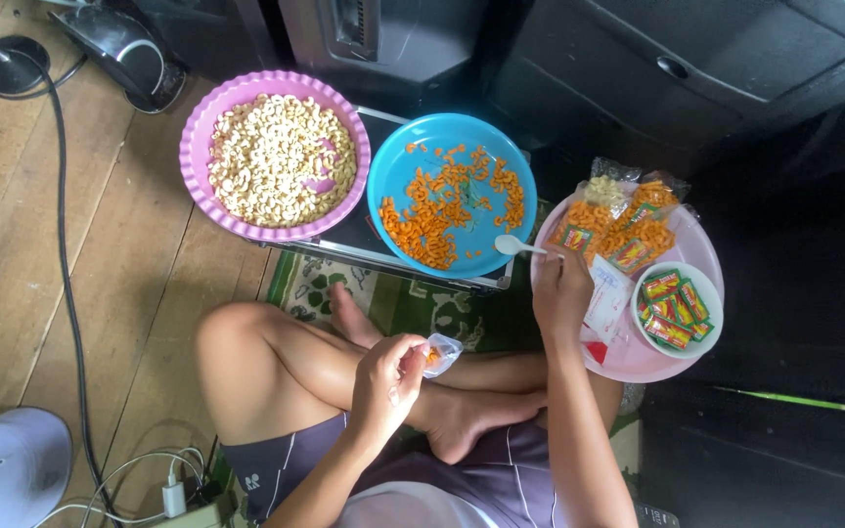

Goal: The person scoops orange snack pieces from a blue plate into a small clear plastic bag using a white plastic spoon. The person sits on the floor with bowls of snacks and packaged items nearby.

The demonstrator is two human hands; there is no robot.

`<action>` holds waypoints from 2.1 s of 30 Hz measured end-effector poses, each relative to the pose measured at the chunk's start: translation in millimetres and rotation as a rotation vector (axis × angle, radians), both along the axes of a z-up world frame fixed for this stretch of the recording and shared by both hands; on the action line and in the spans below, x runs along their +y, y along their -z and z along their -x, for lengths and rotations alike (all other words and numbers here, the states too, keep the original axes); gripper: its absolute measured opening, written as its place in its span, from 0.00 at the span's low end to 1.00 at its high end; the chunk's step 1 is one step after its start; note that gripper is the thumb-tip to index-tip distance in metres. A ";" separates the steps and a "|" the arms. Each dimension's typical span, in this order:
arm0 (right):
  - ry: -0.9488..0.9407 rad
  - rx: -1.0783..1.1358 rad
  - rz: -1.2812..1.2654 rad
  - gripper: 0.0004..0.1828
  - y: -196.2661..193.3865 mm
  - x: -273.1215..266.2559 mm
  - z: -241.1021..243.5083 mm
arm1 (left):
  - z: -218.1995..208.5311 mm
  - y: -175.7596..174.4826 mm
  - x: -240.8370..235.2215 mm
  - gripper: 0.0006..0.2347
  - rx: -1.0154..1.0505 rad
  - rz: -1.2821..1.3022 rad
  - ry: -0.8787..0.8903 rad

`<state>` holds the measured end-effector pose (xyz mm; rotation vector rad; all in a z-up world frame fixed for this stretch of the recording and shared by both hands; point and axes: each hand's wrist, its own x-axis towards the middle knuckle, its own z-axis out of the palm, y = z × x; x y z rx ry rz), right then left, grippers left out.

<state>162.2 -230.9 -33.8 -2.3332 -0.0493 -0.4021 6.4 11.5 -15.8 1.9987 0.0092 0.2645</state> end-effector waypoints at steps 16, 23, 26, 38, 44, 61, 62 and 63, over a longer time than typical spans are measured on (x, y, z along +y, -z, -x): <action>-0.156 0.099 0.143 0.12 -17.7 8.4 -53.9 | -2.7 1.9 5.1 0.04 0.014 0.009 -0.008; -0.055 0.317 -0.082 0.15 -12.1 13.3 -40.1 | -4.2 0.7 7.2 0.05 -0.011 0.008 -0.006; -0.008 0.358 -0.156 0.14 1.5 15.0 -32.7 | -3.7 -0.4 7.2 0.05 -0.012 0.009 0.004; 0.190 0.348 -0.323 0.12 25.2 33.3 -7.1 | -5.1 -3.9 3.5 0.02 0.033 -0.011 -0.067; 0.238 0.434 -0.523 0.14 34.1 30.8 -5.9 | -3.0 -3.9 4.0 0.02 0.010 -0.016 -0.032; 0.297 0.449 -0.651 0.15 35.0 28.5 -0.9 | 2.6 -3.1 3.1 0.04 0.002 0.033 0.006; 0.274 0.416 -0.609 0.14 35.2 29.4 -1.1 | 1.9 -3.4 3.5 0.04 0.006 0.020 -0.001; 0.252 0.382 -0.567 0.14 35.6 30.3 -1.3 | 1.2 -3.5 3.9 0.04 0.009 0.008 -0.007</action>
